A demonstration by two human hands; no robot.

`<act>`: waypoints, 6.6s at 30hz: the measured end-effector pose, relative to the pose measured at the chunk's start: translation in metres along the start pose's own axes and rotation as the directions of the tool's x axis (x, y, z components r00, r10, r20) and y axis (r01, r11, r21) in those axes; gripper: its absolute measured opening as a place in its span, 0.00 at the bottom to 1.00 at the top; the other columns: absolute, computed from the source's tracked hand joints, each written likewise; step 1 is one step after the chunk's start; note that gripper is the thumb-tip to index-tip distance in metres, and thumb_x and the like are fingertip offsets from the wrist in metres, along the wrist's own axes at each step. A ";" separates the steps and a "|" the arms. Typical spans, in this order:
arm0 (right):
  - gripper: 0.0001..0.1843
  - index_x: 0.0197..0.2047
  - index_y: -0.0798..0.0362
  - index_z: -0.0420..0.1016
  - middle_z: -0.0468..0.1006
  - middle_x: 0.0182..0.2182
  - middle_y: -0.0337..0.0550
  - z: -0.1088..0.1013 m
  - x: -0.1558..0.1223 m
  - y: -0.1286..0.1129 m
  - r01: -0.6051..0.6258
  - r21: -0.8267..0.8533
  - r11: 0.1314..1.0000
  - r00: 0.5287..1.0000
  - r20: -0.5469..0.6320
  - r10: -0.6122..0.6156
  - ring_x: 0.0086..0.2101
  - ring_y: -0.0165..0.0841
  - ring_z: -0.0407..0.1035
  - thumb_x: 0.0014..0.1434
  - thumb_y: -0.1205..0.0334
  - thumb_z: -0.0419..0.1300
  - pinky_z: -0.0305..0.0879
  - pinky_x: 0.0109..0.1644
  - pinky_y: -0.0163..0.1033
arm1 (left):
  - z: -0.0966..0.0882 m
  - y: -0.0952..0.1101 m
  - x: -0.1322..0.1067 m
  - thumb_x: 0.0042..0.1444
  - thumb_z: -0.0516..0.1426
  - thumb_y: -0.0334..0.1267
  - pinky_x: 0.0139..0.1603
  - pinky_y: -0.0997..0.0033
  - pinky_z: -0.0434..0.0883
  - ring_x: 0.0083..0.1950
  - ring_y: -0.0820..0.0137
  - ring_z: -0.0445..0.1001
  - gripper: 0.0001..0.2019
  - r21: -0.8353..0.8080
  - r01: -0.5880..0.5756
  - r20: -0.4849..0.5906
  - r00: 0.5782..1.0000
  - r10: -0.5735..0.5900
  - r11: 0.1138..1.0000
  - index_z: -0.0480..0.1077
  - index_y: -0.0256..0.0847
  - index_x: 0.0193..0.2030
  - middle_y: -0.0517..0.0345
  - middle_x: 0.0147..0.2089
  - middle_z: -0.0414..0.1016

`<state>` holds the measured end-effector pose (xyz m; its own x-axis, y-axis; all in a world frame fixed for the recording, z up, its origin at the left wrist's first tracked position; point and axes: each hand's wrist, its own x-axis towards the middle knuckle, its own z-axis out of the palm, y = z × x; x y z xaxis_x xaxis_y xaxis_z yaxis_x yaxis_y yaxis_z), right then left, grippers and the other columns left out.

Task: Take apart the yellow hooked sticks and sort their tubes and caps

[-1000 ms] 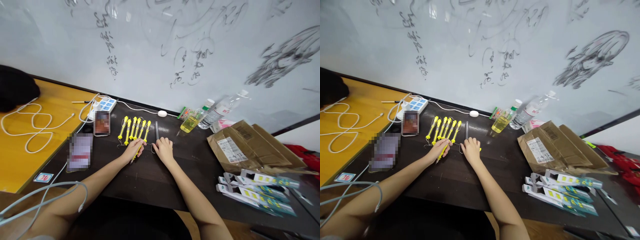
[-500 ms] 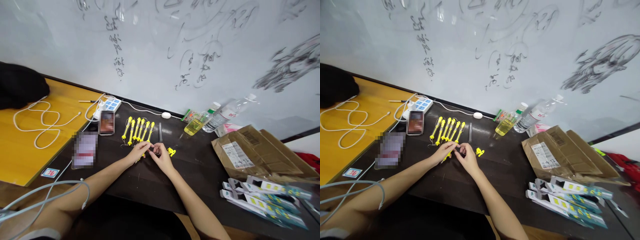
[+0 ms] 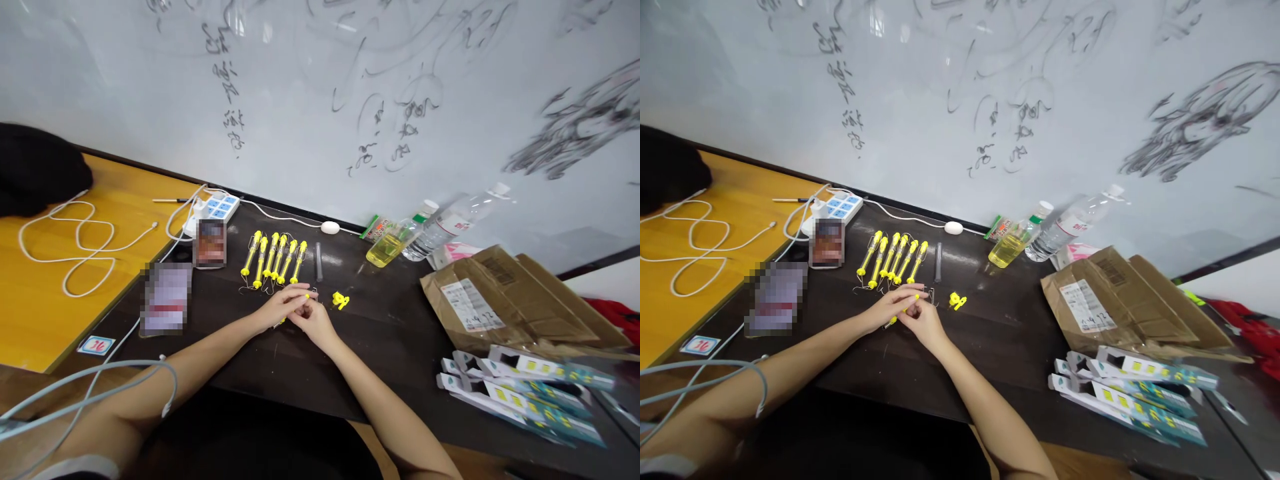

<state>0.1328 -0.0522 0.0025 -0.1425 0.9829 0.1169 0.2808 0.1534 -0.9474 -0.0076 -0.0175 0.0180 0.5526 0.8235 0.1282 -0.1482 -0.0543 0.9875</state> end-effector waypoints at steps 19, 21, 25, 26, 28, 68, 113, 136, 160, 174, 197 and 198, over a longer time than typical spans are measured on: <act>0.16 0.38 0.52 0.72 0.72 0.21 0.35 -0.050 0.014 -0.012 -0.010 0.340 0.940 0.988 -0.143 0.062 0.22 0.28 0.68 0.49 0.51 0.64 0.70 0.27 0.36 | -0.011 0.006 0.006 0.47 0.62 0.48 0.18 0.83 0.65 0.18 0.81 0.65 0.17 -0.139 0.282 -0.106 0.949 -0.297 0.949 0.67 0.36 0.32 0.66 0.21 0.65; 0.16 0.38 0.51 0.71 0.71 0.22 0.35 -0.062 0.016 -0.014 0.014 0.308 0.951 0.979 -0.196 0.049 0.22 0.28 0.67 0.49 0.50 0.63 0.68 0.25 0.36 | -0.013 0.010 0.007 0.46 0.63 0.48 0.19 0.82 0.67 0.20 0.79 0.68 0.17 -0.196 0.267 -0.168 0.939 -0.300 0.944 0.66 0.36 0.32 0.63 0.23 0.68; 0.15 0.38 0.52 0.71 0.66 0.21 0.33 -0.103 0.011 -0.007 0.031 -0.044 0.999 0.945 -0.325 -0.044 0.20 0.26 0.60 0.52 0.50 0.60 0.60 0.24 0.33 | -0.017 0.015 0.007 0.45 0.64 0.49 0.23 0.79 0.72 0.24 0.77 0.74 0.18 -0.257 0.194 -0.262 0.929 -0.261 0.947 0.66 0.36 0.32 0.59 0.29 0.73; 0.14 0.37 0.53 0.71 0.64 0.20 0.33 -0.115 0.007 -0.003 0.004 -0.201 0.980 0.947 -0.314 -0.068 0.21 0.26 0.59 0.52 0.51 0.60 0.58 0.25 0.33 | -0.018 0.016 0.007 0.45 0.63 0.50 0.23 0.79 0.72 0.24 0.76 0.74 0.19 -0.264 0.177 -0.277 0.928 -0.250 0.948 0.66 0.36 0.31 0.59 0.29 0.73; 0.11 0.34 0.53 0.72 0.62 0.19 0.32 -0.134 -0.001 0.005 -0.076 -0.468 0.880 0.969 -0.243 -0.045 0.21 0.27 0.58 0.52 0.54 0.59 0.56 0.27 0.33 | -0.017 0.016 0.007 0.45 0.63 0.51 0.22 0.79 0.71 0.24 0.76 0.74 0.19 -0.269 0.159 -0.292 0.926 -0.238 0.950 0.64 0.37 0.30 0.60 0.27 0.73; 0.11 0.29 0.53 0.75 0.79 0.31 0.47 -0.115 0.100 -0.001 -0.318 -0.890 0.326 0.945 -0.271 0.183 0.34 0.36 0.72 0.54 0.58 0.55 0.56 0.32 0.34 | 0.001 -0.008 -0.005 0.61 0.48 0.51 0.18 0.82 0.56 0.15 0.82 0.58 0.19 0.257 0.053 0.077 0.994 -0.075 0.965 0.66 0.36 0.30 0.66 0.19 0.64; 0.08 0.28 0.48 0.53 0.59 0.20 0.31 0.007 0.007 -0.053 0.026 -0.571 0.820 0.983 -0.135 -0.125 0.21 0.29 0.56 0.56 0.59 0.50 0.50 0.28 0.33 | -0.026 0.003 0.010 0.57 0.53 0.47 0.35 0.74 0.71 0.45 0.70 0.72 0.23 0.077 -0.078 -0.478 0.872 0.105 0.994 0.59 0.44 0.58 0.50 0.55 0.66; 0.27 0.19 0.52 0.52 0.50 0.18 0.33 -0.039 0.007 -0.015 -0.050 -0.167 0.985 0.998 0.016 0.054 0.21 0.25 0.46 0.59 0.41 0.50 0.44 0.25 0.33 | -0.008 0.019 -0.012 0.59 0.51 0.49 0.11 0.84 0.55 0.14 0.83 0.58 0.16 0.365 0.104 0.242 0.949 -0.202 0.925 0.61 0.42 0.47 0.68 0.26 0.64; 0.11 0.34 0.50 0.61 0.59 0.21 0.31 -0.049 0.000 -0.022 -0.041 -0.147 0.988 0.990 0.126 0.060 0.23 0.27 0.54 0.61 0.52 0.48 0.51 0.26 0.31 | -0.011 0.027 -0.010 0.60 0.50 0.49 0.13 0.84 0.54 0.13 0.83 0.58 0.16 0.391 0.126 0.288 0.924 -0.251 0.912 0.62 0.41 0.47 0.66 0.26 0.66; 0.19 0.25 0.51 0.56 0.56 0.20 0.32 -0.046 0.001 -0.022 -0.063 -0.200 0.978 0.995 0.061 0.076 0.22 0.27 0.53 0.62 0.48 0.46 0.49 0.25 0.32 | -0.013 0.026 -0.011 0.59 0.50 0.49 0.13 0.83 0.56 0.14 0.82 0.59 0.16 0.404 0.110 0.290 0.926 -0.241 0.908 0.63 0.41 0.48 0.65 0.27 0.68; 0.18 0.27 0.50 0.53 0.51 0.17 0.28 -0.043 0.002 -0.016 -0.190 0.080 0.979 0.973 0.150 0.176 0.17 0.22 0.45 0.59 0.48 0.51 0.41 0.18 0.29 | -0.014 0.026 -0.010 0.60 0.50 0.49 0.13 0.83 0.57 0.14 0.82 0.60 0.17 0.409 0.094 0.303 0.924 -0.232 0.908 0.63 0.41 0.49 0.65 0.27 0.67; 0.15 0.29 0.49 0.54 0.52 0.17 0.28 -0.043 0.002 -0.017 -0.197 0.112 0.974 0.969 0.175 0.176 0.17 0.22 0.45 0.59 0.49 0.53 0.40 0.18 0.28 | -0.015 0.026 -0.010 0.60 0.50 0.50 0.13 0.83 0.57 0.14 0.82 0.60 0.17 0.407 0.094 0.302 0.925 -0.231 0.908 0.63 0.41 0.49 0.65 0.27 0.67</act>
<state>0.1683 -0.0483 0.0313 -0.2542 0.9614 -0.1057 0.1953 -0.0560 -0.9791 -0.0291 -0.0193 0.0408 0.7932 0.6034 -0.0819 0.2515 -0.2021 0.9465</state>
